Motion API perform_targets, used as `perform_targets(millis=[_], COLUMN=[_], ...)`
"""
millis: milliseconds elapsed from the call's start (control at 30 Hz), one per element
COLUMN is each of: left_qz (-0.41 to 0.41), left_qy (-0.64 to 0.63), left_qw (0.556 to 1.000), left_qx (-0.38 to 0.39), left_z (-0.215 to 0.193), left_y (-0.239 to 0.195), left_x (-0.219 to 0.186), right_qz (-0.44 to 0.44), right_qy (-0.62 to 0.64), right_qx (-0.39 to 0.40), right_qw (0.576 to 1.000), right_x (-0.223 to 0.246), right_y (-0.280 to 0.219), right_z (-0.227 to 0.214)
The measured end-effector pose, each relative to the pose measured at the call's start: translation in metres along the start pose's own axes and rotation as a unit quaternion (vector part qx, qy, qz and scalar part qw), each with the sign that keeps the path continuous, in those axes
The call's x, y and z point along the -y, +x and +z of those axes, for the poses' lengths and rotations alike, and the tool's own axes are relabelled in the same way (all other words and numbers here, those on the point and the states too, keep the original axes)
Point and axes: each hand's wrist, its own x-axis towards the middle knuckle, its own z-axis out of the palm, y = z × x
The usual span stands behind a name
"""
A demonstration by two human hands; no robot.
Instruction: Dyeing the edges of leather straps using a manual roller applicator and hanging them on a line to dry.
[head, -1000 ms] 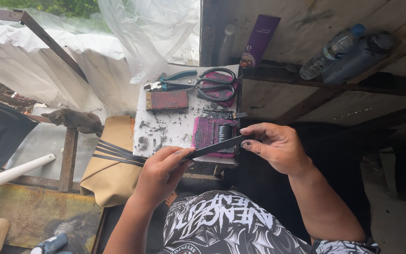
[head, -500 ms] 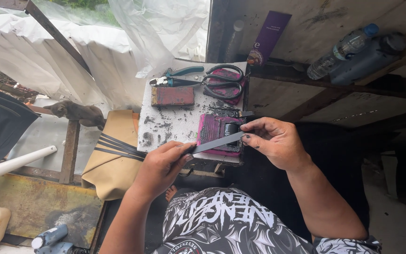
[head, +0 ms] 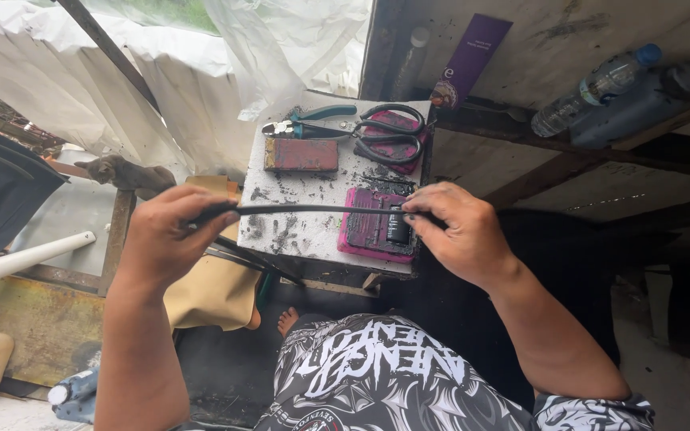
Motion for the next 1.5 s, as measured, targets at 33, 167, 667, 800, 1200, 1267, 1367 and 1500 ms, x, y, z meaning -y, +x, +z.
perform_targets(millis=[33,167,667,800,1200,1267,1367,1500], left_qz=[-0.001,0.019,0.065,0.087,0.174,0.181,0.188,0.201], left_qy=[0.0,0.076,0.218,0.238,0.213,0.21,0.207,0.195], left_qw=[1.0,0.997,0.973,0.967,0.961,0.961,0.96,0.96], left_qx=[-0.002,-0.009,-0.029,-0.023,-0.016,-0.009,0.008,0.026], left_z=[0.002,0.007,0.017,0.025,0.073,0.078,0.084,0.095], left_y=[0.002,0.009,0.01,0.011,0.022,0.025,0.029,0.032], left_x=[0.003,0.016,0.036,0.033,0.013,0.009,-0.002,-0.01], right_qz=[-0.001,-0.056,-0.147,-0.148,-0.128,-0.115,-0.096,-0.073], right_qy=[0.0,-0.119,-0.2,-0.192,-0.224,-0.222,-0.218,-0.215], right_qx=[0.002,0.017,0.03,0.027,-0.011,-0.016,-0.027,-0.035], right_qw=[1.0,0.991,0.968,0.97,0.966,0.968,0.971,0.973], right_x=[-0.008,-0.034,-0.038,-0.042,-0.064,-0.065,-0.067,-0.072], right_y=[-0.002,-0.014,-0.011,-0.013,-0.049,-0.056,-0.064,-0.077], right_z=[0.003,0.016,0.025,0.02,-0.017,-0.022,-0.029,-0.039])
